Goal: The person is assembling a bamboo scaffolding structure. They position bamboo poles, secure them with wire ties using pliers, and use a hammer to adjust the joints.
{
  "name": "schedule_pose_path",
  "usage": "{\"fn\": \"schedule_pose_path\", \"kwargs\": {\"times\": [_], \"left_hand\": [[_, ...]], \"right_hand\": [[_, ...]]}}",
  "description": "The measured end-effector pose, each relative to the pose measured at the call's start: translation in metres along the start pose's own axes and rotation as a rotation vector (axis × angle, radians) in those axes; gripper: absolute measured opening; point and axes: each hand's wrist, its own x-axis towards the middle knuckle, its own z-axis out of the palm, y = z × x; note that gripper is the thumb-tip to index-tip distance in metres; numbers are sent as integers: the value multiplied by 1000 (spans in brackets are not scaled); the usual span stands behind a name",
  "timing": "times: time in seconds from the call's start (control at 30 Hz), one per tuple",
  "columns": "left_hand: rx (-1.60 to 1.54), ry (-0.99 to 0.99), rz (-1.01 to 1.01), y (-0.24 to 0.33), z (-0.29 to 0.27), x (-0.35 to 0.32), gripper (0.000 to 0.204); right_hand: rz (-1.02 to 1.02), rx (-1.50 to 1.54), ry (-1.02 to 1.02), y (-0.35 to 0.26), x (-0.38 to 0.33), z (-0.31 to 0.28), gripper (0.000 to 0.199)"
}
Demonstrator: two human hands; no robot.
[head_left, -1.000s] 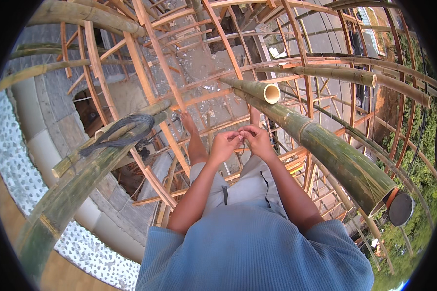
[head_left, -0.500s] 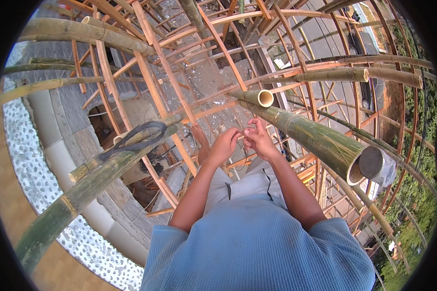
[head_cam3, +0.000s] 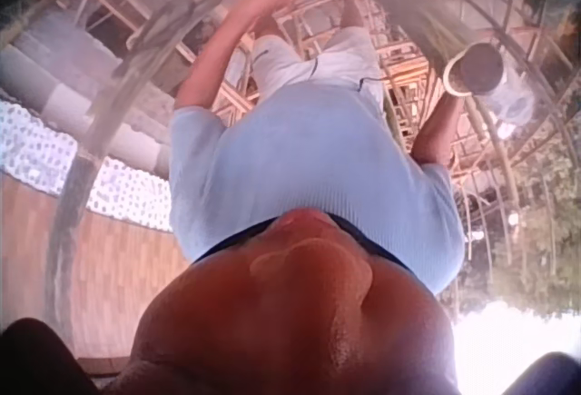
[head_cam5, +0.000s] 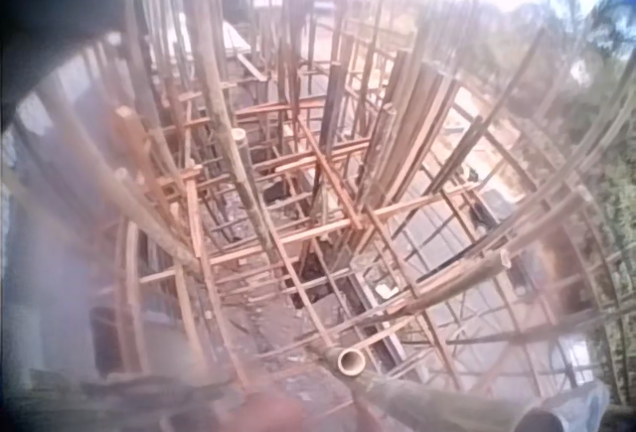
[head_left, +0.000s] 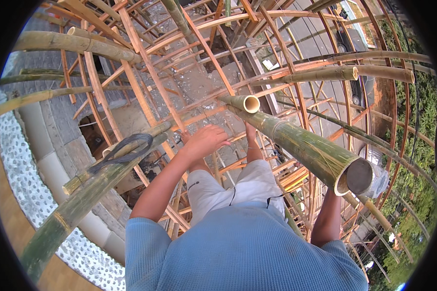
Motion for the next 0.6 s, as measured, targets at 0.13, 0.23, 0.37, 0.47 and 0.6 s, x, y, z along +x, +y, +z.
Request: {"fn": "schedule_pose_path", "kwargs": {"times": [0.13,0.23,0.37,0.47,0.6], "left_hand": [[-7,-188,51,22,14,-6,26],[34,-243,-101,25,48,-28,23],[15,49,-262,25,117,-37,30],[-300,-22,-425,2,160,-35,36],[-536,117,-683,-29,126,4,36]], "right_hand": [[200,-101,78,50,-42,-39,23],[303,-173,74,81,-56,-42,22],[400,-324,20,91,-61,-76,21],[302,-487,98,71,-24,-113,21],[24,-620,392,18,97,-79,18]]}}
